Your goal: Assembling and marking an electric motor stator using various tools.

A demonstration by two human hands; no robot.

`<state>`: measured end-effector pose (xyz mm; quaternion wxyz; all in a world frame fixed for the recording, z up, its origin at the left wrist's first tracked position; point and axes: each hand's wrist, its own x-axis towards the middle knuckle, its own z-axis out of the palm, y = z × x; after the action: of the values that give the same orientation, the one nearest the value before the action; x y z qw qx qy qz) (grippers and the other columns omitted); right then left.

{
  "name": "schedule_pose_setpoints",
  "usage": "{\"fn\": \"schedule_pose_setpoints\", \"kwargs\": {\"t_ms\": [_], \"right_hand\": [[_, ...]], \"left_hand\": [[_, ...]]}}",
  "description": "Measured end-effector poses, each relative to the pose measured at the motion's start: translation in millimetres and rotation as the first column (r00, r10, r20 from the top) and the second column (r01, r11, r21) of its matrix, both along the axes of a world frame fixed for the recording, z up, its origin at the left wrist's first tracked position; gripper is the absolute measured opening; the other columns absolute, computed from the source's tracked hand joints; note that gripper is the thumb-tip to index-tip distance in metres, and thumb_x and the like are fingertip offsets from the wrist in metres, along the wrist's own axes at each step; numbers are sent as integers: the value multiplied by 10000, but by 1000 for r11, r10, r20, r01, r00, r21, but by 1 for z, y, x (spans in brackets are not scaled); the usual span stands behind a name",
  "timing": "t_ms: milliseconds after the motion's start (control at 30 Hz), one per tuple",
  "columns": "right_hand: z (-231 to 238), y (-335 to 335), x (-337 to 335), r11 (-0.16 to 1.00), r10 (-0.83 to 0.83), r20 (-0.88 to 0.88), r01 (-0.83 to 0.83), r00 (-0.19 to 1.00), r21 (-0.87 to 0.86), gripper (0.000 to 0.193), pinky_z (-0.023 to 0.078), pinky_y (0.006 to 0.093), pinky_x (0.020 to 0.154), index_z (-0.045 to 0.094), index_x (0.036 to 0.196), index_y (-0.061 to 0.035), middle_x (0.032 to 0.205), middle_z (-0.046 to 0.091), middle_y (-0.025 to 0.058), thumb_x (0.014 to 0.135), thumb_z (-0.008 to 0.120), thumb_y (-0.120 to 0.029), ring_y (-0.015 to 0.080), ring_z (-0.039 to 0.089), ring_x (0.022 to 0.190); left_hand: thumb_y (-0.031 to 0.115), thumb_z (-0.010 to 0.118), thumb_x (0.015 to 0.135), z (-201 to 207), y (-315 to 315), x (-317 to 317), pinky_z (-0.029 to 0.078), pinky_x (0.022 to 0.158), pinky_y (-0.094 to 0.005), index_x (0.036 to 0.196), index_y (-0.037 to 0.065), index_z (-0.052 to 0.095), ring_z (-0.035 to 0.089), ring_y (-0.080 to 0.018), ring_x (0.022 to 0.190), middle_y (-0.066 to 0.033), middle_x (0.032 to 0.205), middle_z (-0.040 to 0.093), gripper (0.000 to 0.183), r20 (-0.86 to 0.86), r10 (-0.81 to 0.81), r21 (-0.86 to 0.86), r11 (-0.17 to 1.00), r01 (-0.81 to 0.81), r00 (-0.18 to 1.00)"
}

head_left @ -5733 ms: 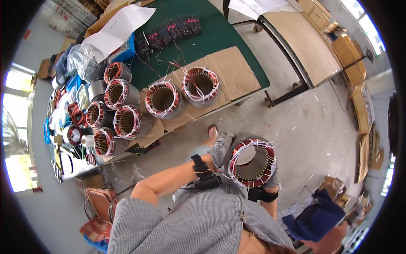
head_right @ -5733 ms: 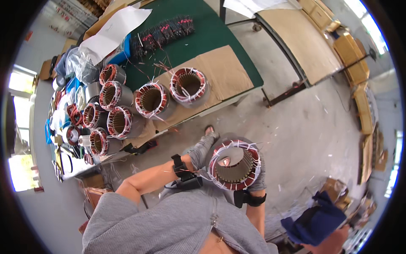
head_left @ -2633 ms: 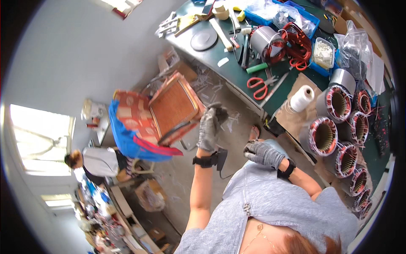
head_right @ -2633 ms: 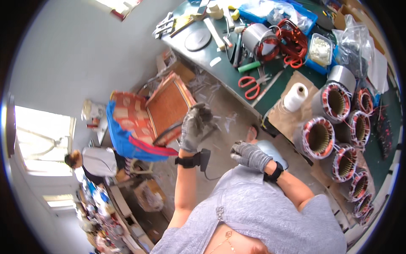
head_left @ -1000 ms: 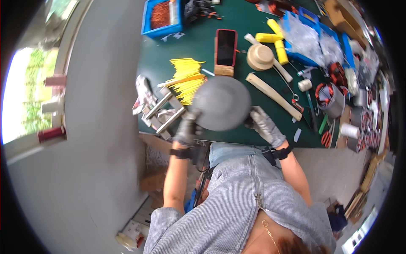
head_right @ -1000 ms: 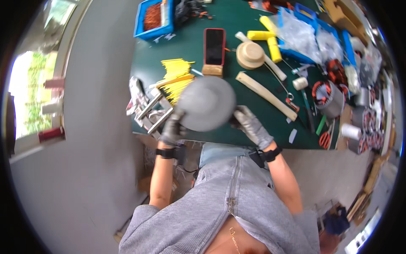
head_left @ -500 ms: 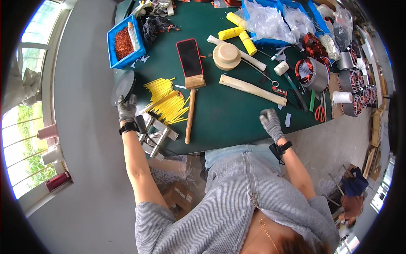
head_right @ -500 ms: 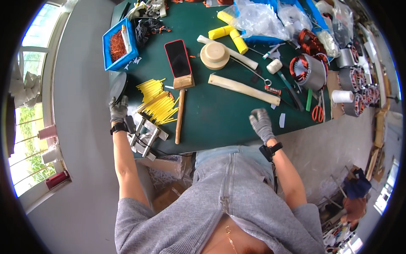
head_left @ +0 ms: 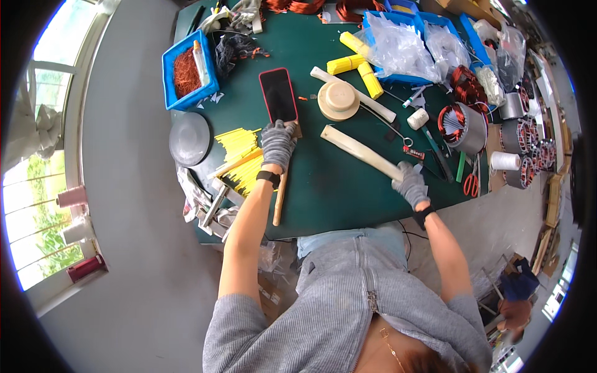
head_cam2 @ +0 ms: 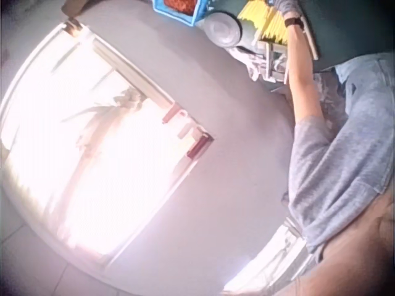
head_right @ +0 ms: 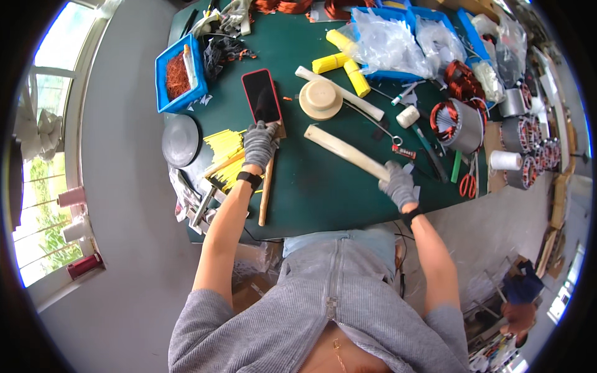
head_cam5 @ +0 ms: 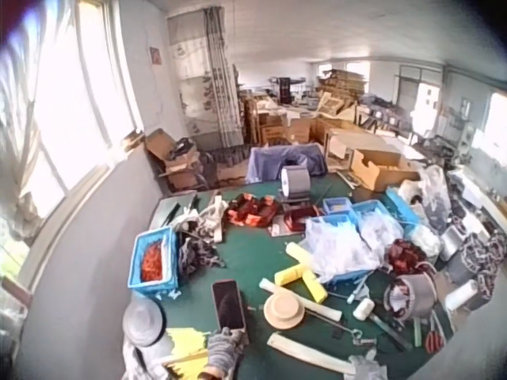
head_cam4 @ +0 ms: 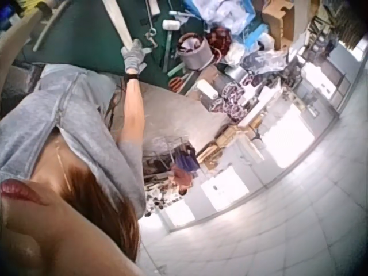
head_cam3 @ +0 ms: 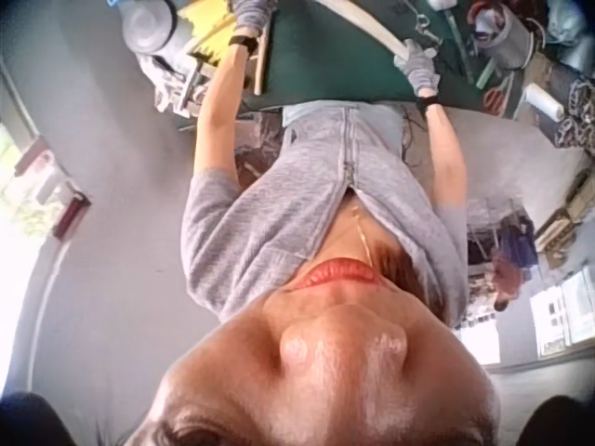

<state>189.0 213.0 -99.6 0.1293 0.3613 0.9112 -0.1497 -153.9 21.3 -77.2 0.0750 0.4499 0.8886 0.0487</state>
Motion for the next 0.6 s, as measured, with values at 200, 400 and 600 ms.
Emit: {"fn": "schedule_pose_setpoints", "kwargs": {"t_ms": [200,400,600], "right_hand": [[10,-81,-40,362,-554,-17,223,832,-905,298,438,258,455,464,995,-10,676,539,52,810,611,-192,110,535,525],[51,-83,-165,469,-554,-351,-65,755,-881,311,462,286,651,459,1080,-5,858,565,104,859,554,-204,164,556,753],[-2,-92,-128,866,52,-289,-188,956,-464,457,331,413,994,456,1194,-83,1242,433,256,825,578,-323,396,409,1159]], "left_hand": [[184,682,671,-9,-40,-28,376,908,-439,1130,144,567,471,-361,1051,-157,1146,514,474,8,218,221,951,-214,976],[177,587,776,2,-151,28,369,918,-429,1189,76,511,458,-368,1072,-218,1174,466,432,101,532,330,779,-533,840],[278,636,745,-20,-259,104,339,944,-449,1126,71,554,467,-366,1075,-200,1099,532,441,332,691,166,627,-761,642]]}}
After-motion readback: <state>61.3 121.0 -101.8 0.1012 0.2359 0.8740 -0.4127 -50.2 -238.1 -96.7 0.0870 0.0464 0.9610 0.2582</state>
